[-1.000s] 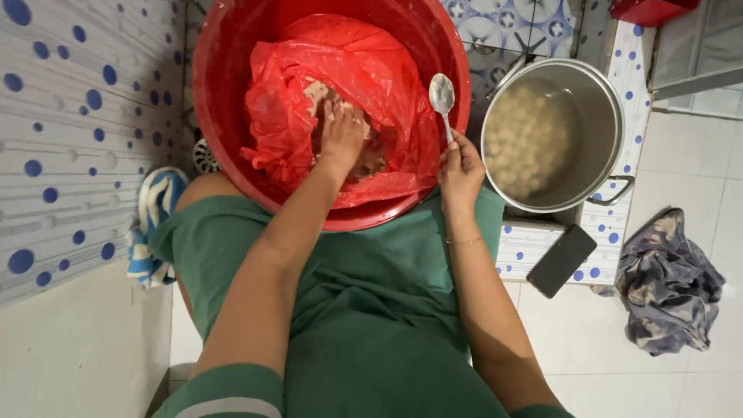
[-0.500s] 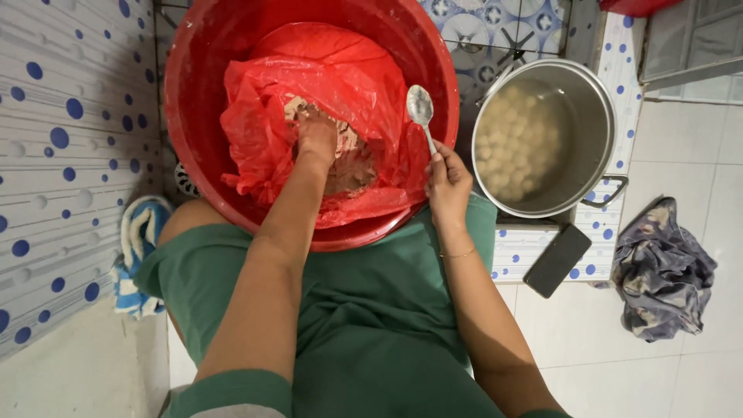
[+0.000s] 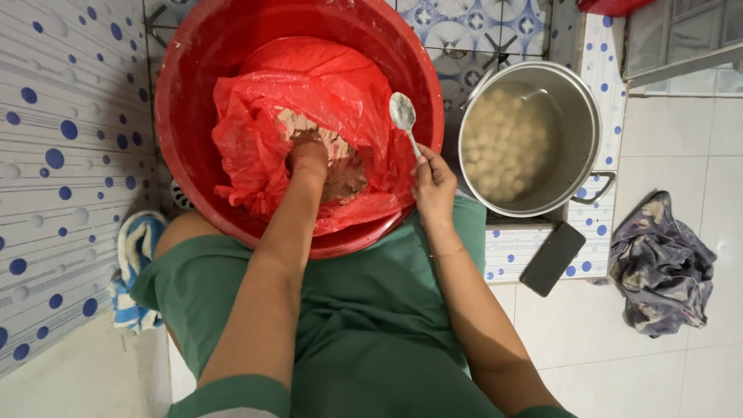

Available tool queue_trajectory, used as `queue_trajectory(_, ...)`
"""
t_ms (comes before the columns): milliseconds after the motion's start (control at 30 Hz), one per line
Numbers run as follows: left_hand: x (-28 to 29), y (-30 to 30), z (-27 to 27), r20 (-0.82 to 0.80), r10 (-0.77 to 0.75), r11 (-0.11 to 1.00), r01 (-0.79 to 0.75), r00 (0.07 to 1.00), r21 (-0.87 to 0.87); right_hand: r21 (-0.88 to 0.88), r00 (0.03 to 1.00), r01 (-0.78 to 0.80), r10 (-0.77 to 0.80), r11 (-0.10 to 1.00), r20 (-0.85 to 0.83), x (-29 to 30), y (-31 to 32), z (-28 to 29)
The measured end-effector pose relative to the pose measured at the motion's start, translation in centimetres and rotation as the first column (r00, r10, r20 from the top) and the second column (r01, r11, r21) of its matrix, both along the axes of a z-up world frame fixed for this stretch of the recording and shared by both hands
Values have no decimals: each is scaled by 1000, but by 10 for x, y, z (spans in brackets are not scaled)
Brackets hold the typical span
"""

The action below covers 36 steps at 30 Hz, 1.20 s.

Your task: Forming meatballs by squeezing meat paste through the hand and scooping each ball with a spoon into a pot of water.

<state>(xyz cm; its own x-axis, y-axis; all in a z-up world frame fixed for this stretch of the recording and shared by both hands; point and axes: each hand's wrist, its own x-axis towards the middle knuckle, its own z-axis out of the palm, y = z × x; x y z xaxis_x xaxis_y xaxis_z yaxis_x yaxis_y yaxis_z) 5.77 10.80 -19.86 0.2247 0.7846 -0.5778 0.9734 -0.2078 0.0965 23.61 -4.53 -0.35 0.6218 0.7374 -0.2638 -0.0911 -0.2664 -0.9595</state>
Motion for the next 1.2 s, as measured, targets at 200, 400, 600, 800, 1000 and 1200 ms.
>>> queue_trajectory(200, -11, -15, 9, -68, 130, 984, -137, 989, -112, -5, 1000, -1, 1, 1000, -22, 1, 2, -5)
queue_trajectory(400, -36, -20, -57, -193, -261, 955, 224, 946, -193, 14, 999, 22, -22, 1000, -48, 2, 0, -10)
queue_trajectory(600, -14, -40, 81, -113, -411, 896, 378, 905, -232, 33, 997, 33, -31, 999, -69, 6, 1, -18)
queue_trajectory(800, -41, -67, 194, 653, 138, 982, -18, 745, -188, 27, 997, 52, -51, 998, -51, 8, 1, -22)
queue_trajectory(1000, -56, -64, 188, 837, 539, 771, -456, 93, -445, 22, 998, 56, -57, 998, 13, 13, 1, -34)
queue_trajectory(1200, -50, -72, 259, 747, 508, 674, -342, -429, -655, 21, 995, 98, -98, 995, 31, 12, 3, -43)
